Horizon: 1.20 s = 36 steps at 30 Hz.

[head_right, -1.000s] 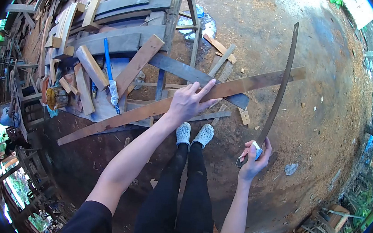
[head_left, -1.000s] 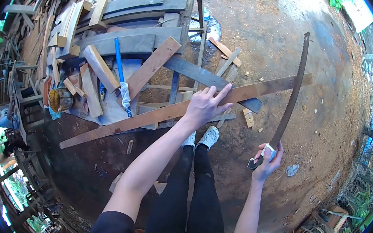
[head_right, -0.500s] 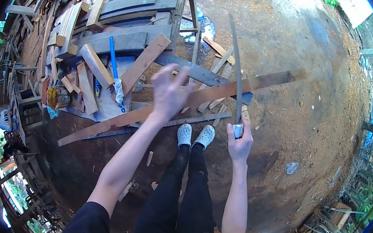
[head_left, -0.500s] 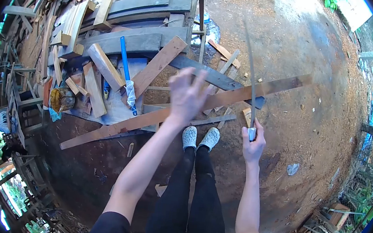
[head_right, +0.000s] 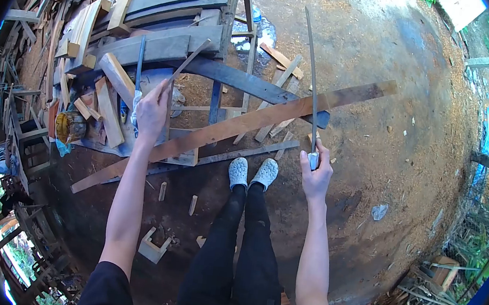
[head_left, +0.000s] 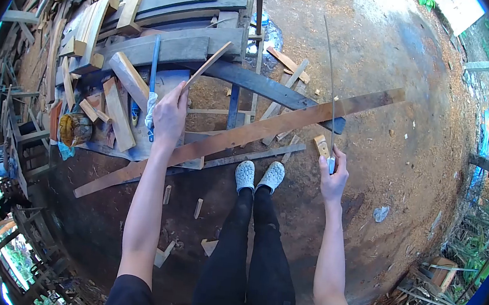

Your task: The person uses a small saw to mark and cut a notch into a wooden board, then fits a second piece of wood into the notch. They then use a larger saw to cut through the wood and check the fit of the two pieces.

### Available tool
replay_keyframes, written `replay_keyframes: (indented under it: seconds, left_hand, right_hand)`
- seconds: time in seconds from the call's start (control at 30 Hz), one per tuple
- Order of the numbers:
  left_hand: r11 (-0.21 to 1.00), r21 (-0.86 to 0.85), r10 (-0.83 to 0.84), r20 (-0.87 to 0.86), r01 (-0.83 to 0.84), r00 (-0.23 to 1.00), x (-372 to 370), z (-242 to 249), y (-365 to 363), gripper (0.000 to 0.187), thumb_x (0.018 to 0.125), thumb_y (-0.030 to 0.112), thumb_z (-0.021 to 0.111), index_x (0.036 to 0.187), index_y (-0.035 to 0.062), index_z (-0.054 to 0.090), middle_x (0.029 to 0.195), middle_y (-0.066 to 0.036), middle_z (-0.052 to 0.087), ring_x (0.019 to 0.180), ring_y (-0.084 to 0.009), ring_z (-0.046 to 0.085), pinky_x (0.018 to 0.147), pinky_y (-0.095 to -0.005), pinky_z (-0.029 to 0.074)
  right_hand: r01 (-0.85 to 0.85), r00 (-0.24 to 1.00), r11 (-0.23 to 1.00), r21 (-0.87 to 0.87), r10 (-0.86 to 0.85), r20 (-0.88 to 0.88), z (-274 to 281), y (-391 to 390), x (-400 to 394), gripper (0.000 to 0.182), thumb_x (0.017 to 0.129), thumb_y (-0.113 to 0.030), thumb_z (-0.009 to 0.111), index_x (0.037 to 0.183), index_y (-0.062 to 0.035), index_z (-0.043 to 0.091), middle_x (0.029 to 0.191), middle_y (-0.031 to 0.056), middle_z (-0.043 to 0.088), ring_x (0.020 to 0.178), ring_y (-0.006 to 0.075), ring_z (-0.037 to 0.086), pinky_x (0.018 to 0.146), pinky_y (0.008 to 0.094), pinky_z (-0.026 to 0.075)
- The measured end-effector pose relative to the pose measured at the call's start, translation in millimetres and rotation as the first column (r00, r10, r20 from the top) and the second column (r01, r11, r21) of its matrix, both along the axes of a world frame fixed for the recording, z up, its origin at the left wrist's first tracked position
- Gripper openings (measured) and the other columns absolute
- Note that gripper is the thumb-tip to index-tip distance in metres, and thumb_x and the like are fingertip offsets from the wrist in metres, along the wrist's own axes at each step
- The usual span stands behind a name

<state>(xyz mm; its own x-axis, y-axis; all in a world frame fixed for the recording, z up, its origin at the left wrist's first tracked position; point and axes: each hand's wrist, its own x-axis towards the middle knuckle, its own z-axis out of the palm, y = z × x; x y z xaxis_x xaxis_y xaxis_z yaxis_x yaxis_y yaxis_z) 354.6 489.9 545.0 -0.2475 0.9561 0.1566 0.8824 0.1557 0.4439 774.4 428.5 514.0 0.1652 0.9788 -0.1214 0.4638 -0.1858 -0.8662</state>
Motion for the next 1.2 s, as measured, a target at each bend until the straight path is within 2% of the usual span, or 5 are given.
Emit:
replay_keyframes:
  seconds: [0.27,0.57,0.73,0.9,1.2]
  left_hand:
    - [0.995,-0.101,0.034,0.111,-0.022,0.993,-7,10,5,0.029,0.102,0.019,0.061,0.126,0.0051,0.069,0.096,-0.025,0.073,0.090,-0.0393,0.072,0.079,-0.0422,0.055]
    - [0.939,0.291,-0.212,0.063,0.185,0.975,22,10,-6,0.025,0.100,0.006,0.062,0.123,-0.0014,0.067,0.105,-0.019,0.075,0.095,-0.0338,0.074,0.080,-0.0407,0.057]
    - [0.982,-0.027,-0.167,0.353,0.188,0.921,47,20,8,0.033,0.101,0.013,0.065,0.130,-0.0012,0.064,0.111,-0.017,0.075,0.098,-0.0219,0.073,0.085,-0.0332,0.055]
    - [0.851,-0.278,-0.089,0.760,0.446,0.643,34,7,35,0.048,0.104,0.021,0.064,0.147,0.0023,0.055,0.119,-0.003,0.070,0.104,-0.0104,0.064,0.093,-0.0270,0.050]
    - [0.608,-0.469,-0.001,0.806,0.640,0.592,30,-8,37,0.060,0.082,0.016,0.088,0.132,0.0018,0.057,0.109,-0.004,0.070,0.098,-0.0094,0.066,0.088,-0.0276,0.052]
  right_hand:
    - [0.025,1.000,0.999,-0.027,-0.024,0.009,-1,-2,-3,0.052,0.094,-0.028,0.072,0.133,0.0031,0.059,0.078,0.0017,0.055,0.068,0.0092,0.049,0.066,0.0273,0.045]
    - [0.029,0.999,0.999,-0.041,-0.030,-0.019,-8,-3,-4,0.051,0.093,-0.027,0.074,0.133,-0.0002,0.057,0.080,0.0056,0.062,0.069,0.0110,0.056,0.066,0.0295,0.049]
    - [0.033,0.999,0.998,-0.055,-0.035,-0.034,-3,-3,-6,0.051,0.092,-0.028,0.074,0.132,-0.0016,0.057,0.083,0.0057,0.063,0.072,0.0112,0.057,0.069,0.0302,0.050]
    - [0.028,0.998,0.995,-0.095,-0.033,-0.048,3,-1,-9,0.056,0.091,-0.029,0.076,0.135,-0.0003,0.056,0.079,0.0045,0.062,0.070,0.0117,0.058,0.068,0.0306,0.050]
    - [0.015,1.000,0.998,-0.055,-0.016,-0.021,-6,-3,-11,0.059,0.090,-0.031,0.076,0.136,0.0005,0.054,0.077,0.0068,0.061,0.069,0.0140,0.061,0.068,0.0319,0.051]
